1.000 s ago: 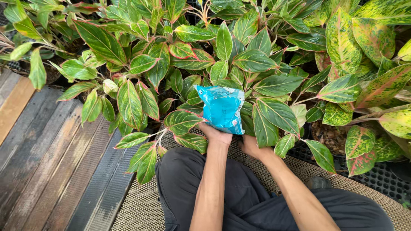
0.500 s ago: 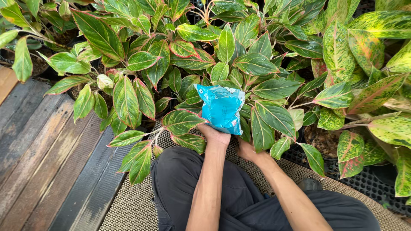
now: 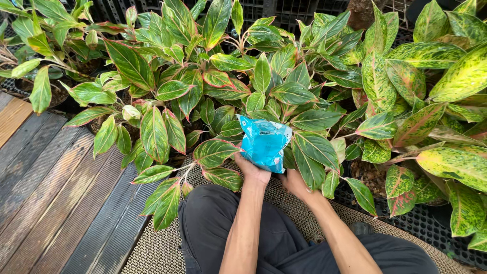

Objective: The person sits on a mat and applies blue granular fertilizer from a bag into the soil of several potted plants. They move from plant to plant, sprinkling the granules by hand into the soil surface.

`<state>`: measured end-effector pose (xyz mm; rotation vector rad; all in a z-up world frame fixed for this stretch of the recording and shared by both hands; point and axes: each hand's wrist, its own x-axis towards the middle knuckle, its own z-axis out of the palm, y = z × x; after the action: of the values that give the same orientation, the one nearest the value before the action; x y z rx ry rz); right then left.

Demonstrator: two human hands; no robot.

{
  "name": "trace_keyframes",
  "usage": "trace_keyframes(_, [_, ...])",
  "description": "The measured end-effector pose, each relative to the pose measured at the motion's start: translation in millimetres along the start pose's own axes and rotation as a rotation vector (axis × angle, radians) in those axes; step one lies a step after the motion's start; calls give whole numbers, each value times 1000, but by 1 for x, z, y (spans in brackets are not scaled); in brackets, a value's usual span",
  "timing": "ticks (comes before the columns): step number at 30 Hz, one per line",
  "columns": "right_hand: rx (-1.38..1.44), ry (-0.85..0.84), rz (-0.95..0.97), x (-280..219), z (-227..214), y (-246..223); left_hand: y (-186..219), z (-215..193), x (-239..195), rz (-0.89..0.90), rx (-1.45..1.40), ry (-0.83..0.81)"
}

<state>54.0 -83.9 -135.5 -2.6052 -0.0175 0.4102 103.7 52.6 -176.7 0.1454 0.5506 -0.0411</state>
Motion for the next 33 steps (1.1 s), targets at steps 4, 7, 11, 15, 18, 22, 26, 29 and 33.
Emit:
trace_keyframes(4, [-121, 425, -299, 1, 6, -3, -1, 2, -3, 9, 7, -19])
trace_keyframes(7, [-234, 642, -465, -1, 2, -11, 4, 9, -10, 14, 8, 20])
trace_keyframes(11, [-116, 80, -239, -15, -37, -21, 8, 20, -17, 54, 41, -60])
trace_keyframes(15, [73, -447, 55, -48, -95, -16, 8, 21, -20, 12, 117, -10])
trace_keyframes(18, [447, -332, 4, -66, -126, -9, 2, 18, -20, -62, 142, -93])
trace_keyframes(22, [655, 190, -280, -79, -133, -3, -13, 10, -20, -122, 174, -170])
trace_keyframes(26, [423, 306, -268, -77, -115, -4, -23, 7, -21, -149, 301, -114])
trace_keyframes(29, [178, 388, -407, -72, -108, -5, -26, 9, -24, -199, 319, -151])
trace_keyframes(33, [-88, 361, -360, -68, -100, -4, -29, 11, -26, -227, 378, -137])
